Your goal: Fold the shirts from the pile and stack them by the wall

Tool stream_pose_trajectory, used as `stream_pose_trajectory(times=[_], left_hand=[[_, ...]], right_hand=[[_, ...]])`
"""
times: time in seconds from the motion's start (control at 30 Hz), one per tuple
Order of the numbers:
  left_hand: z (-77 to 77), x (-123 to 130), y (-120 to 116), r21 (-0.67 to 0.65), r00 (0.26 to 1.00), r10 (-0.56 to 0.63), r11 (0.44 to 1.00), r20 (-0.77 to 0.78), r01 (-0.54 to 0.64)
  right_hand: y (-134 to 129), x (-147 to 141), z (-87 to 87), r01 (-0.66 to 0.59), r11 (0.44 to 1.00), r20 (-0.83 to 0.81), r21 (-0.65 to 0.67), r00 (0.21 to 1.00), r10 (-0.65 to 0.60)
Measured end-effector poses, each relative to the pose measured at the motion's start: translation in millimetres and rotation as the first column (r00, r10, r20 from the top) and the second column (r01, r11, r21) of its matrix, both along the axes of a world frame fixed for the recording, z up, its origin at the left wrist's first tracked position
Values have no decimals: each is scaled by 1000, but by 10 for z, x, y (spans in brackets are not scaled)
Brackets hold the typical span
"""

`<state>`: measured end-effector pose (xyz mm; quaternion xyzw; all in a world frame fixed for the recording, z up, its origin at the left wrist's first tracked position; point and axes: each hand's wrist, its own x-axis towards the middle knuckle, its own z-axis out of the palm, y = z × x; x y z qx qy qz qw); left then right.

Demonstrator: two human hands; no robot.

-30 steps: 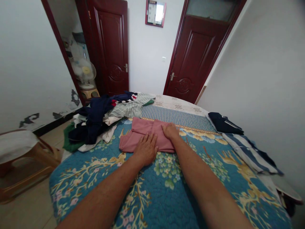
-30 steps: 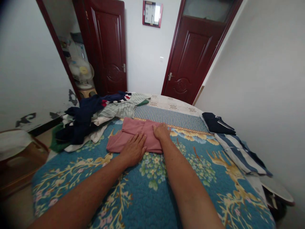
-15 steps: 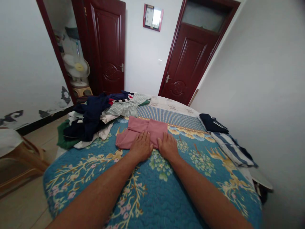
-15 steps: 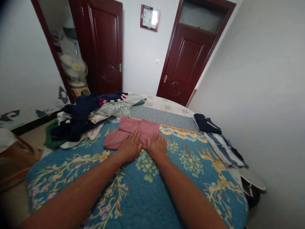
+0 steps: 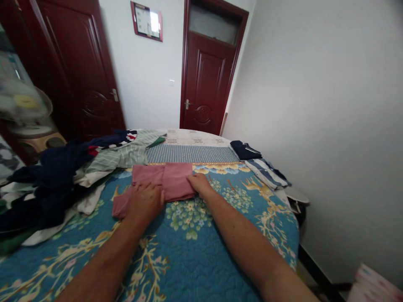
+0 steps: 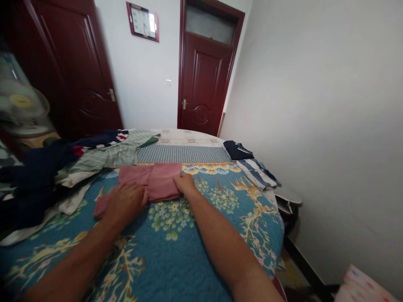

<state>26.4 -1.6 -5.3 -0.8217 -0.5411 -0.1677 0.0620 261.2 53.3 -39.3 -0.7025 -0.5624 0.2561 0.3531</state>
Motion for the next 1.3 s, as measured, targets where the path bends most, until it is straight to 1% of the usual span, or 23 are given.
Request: stream_pose_trajectory(times=[0.07,0.13,0.2,0.27,0.33,0.4,0.47,0.5,0.53,0.6,0.67,0.77,0.87,0.93,1.0,1.07,1.17,1.23,1.3], left_hand=[[26,-74,54,52,1000,15,999,-6,-15],[34,-188,112,125,997,69,990,-23,-66],[44,-346,165,179,987,159,972,-26,-151],[73,-537,200,173,959,283,944,14,-281],[123,-732,216,77,910,408,908,68,-413],[171,-900,225,-84,850,516,857,106,-509],[187,-1015,245,-221,809,574,811,124,-541],[176,-1050,260,-260,800,585,799,133,-542],[154,-1070,279,-279,800,583,799,142,-532],[84,-1072,319,-289,832,531,831,157,-476],[3,-1039,354,-291,865,471,863,173,-412],[-82,-955,376,-286,882,422,889,209,-357],[-107,-844,361,-294,900,369,909,233,-296],[-110,-766,341,-302,912,339,916,232,-264],[-116,-700,322,-298,918,325,921,226,-252],[-128,-656,307,-282,922,318,926,222,-251],[-144,-636,294,-267,925,310,931,217,-249],[-149,-638,291,-270,924,316,929,215,-254],[-151,-640,292,-279,920,325,924,219,-261]], right_hand=[[30,-14,-6,16,999,-2,-35,1000,-16],[58,-35,8,25,999,12,-41,1000,-25],[78,-53,30,24,999,27,-22,999,-24],[79,-59,40,30,1000,40,-7,999,-30],[66,-41,25,36,999,25,4,999,-36],[53,8,-7,32,999,-20,20,999,-31],[45,83,-34,27,999,-65,42,998,-24],[39,130,-39,26,998,-87,49,996,-22],[29,183,-37,25,998,-107,53,994,-19],[-9,315,-10,20,998,-145,55,989,-12],[-69,487,33,18,998,-150,55,989,-10],[-177,800,96,41,998,-89,46,995,-37],[-268,1078,129,65,998,-24,18,998,-64],[-307,1182,144,65,998,-3,-16,998,-65],[-327,1205,171,65,997,-5,-35,998,-65],[-331,1161,228,44,999,-24,-14,999,-44],[-319,1019,384,-22,999,-35,43,999,24],[-299,896,530,-34,998,25,61,999,32],[-268,750,691,-36,997,134,74,991,25]])
